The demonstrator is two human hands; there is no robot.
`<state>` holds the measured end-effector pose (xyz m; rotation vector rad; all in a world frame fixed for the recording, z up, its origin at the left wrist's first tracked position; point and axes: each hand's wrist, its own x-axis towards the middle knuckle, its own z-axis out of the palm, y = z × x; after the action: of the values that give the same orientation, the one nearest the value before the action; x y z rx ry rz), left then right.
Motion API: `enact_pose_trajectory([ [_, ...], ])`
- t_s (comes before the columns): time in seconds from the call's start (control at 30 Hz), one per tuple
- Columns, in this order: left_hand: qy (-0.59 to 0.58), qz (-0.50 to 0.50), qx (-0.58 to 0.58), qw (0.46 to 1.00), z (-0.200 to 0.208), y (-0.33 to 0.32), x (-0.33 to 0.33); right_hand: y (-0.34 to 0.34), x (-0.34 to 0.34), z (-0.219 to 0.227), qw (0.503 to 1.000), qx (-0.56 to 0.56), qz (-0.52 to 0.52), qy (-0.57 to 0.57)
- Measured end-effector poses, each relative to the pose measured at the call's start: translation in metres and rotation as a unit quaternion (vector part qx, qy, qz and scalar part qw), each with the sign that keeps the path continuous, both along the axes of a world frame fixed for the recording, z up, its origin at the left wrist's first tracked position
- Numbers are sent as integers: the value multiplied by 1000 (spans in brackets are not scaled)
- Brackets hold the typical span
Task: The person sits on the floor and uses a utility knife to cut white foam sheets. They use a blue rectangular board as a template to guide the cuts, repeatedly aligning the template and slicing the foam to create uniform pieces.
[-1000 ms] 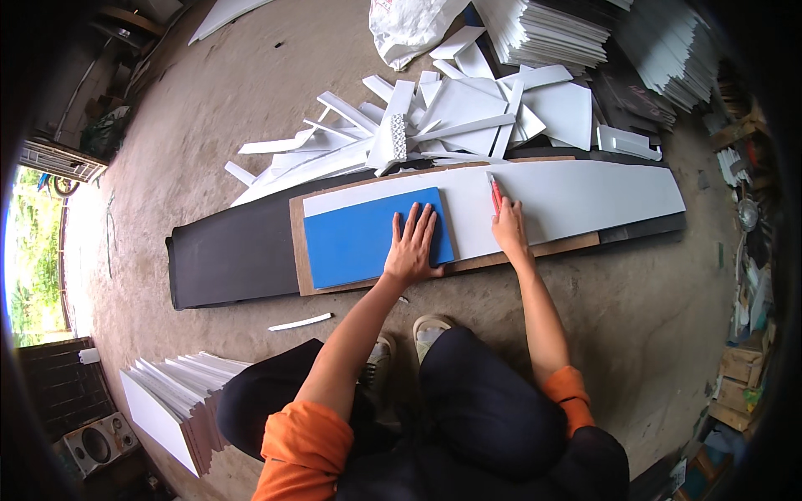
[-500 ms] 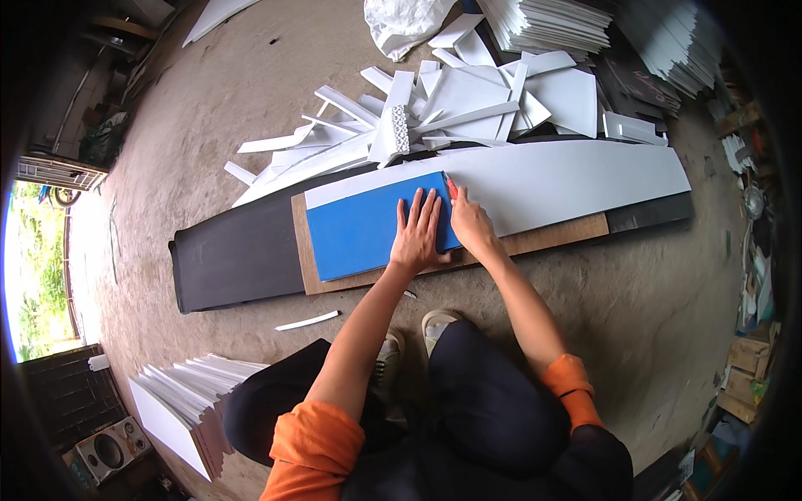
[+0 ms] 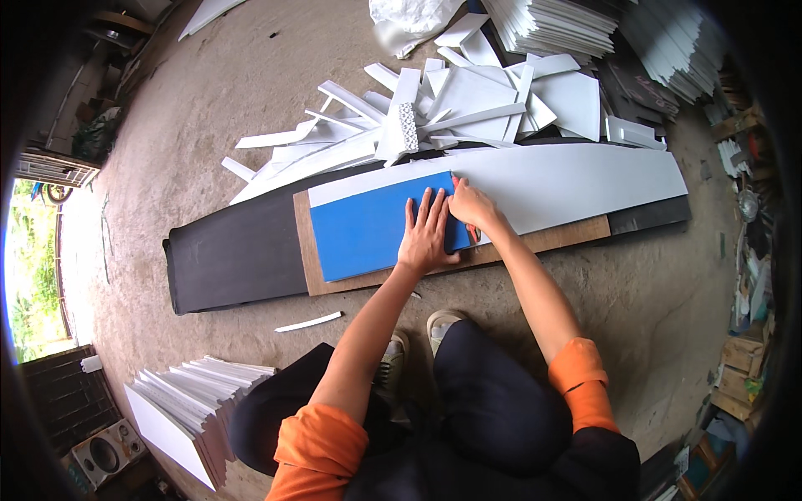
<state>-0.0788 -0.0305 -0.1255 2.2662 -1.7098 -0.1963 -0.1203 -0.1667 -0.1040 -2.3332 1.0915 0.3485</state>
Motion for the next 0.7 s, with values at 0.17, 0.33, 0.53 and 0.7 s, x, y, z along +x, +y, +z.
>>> enact_pose_trajectory([
  [0.17, -1, 1, -11, 1000, 0, 2, 2, -7, 11, 11, 999, -8, 27, 44],
  [0.33, -14, 7, 9, 1000, 0, 1, 0, -5, 8, 8, 998, -10, 18, 57],
  [0.53, -22, 9, -2, 1000, -2, 1, -2, 5, -6, 23, 995, 53, 5, 80],
  [0.7, -28, 8, -4, 1000, -3, 1, -2, 15, -37, 16, 992, 98, 16, 75],
])
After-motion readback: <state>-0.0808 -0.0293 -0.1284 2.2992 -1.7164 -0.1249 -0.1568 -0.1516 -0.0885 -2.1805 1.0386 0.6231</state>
